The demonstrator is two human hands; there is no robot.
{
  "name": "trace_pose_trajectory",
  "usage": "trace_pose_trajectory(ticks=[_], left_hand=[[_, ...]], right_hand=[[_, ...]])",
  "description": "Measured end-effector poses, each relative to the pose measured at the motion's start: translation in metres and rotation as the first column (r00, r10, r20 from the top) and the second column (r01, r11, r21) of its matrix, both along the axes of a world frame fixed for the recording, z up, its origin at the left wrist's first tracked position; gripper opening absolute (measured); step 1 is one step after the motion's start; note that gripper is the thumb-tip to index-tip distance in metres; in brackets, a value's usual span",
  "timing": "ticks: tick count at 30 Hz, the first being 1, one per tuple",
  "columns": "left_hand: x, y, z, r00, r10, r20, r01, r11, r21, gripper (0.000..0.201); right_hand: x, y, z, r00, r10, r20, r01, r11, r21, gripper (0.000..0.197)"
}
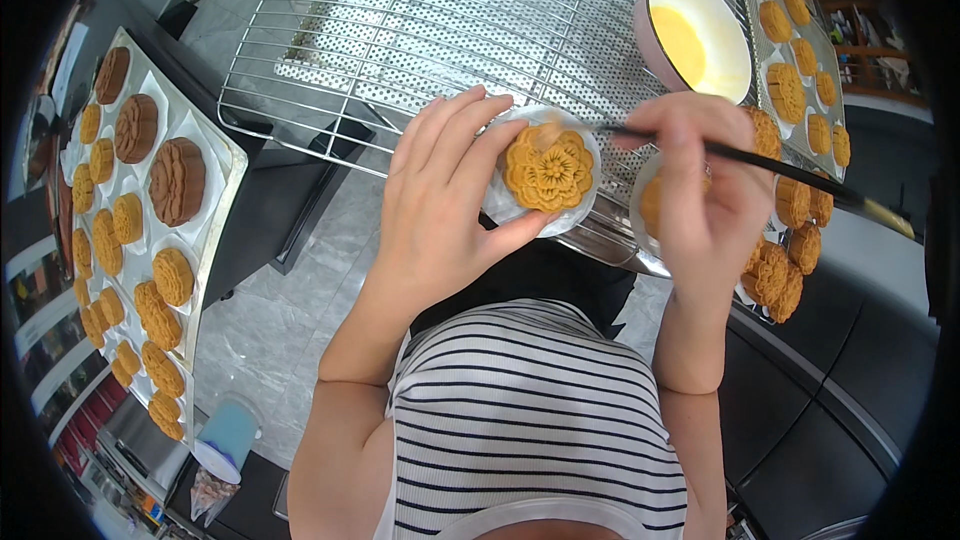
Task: The person applies a liquid glaze to several mooncakes using a brush, picking up each mooncake individually to coat the top and sides before placing it back on a wire rack or metal tray.
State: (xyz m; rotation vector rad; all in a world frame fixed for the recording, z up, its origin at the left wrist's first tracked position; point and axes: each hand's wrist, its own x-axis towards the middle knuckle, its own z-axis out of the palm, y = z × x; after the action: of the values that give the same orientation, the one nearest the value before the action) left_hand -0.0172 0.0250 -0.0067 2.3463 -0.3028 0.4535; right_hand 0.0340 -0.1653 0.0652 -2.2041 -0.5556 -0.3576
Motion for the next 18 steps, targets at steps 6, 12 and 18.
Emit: trace_pose_trajectory(ticks=[6,12,18], left_hand=[[0.001,0.000,0.003,1.000,-0.008,-0.011,0.008,1.000,0.000,0.066],[0.000,0.001,0.002,0.999,-0.025,-0.029,0.026,1.000,0.006,0.067],[0.001,0.000,0.003,1.000,-0.008,-0.003,0.008,1.000,-0.008,0.065]], right_hand=[[-0.002,-0.011,0.009,0.979,0.032,0.199,-0.004,0.990,-0.140,0.006],[-0.004,-0.006,0.013,0.940,0.339,0.035,-0.335,0.938,-0.089,0.005],[-0.003,-0.015,0.012,0.979,0.070,0.192,-0.032,0.980,-0.194,0.004]])
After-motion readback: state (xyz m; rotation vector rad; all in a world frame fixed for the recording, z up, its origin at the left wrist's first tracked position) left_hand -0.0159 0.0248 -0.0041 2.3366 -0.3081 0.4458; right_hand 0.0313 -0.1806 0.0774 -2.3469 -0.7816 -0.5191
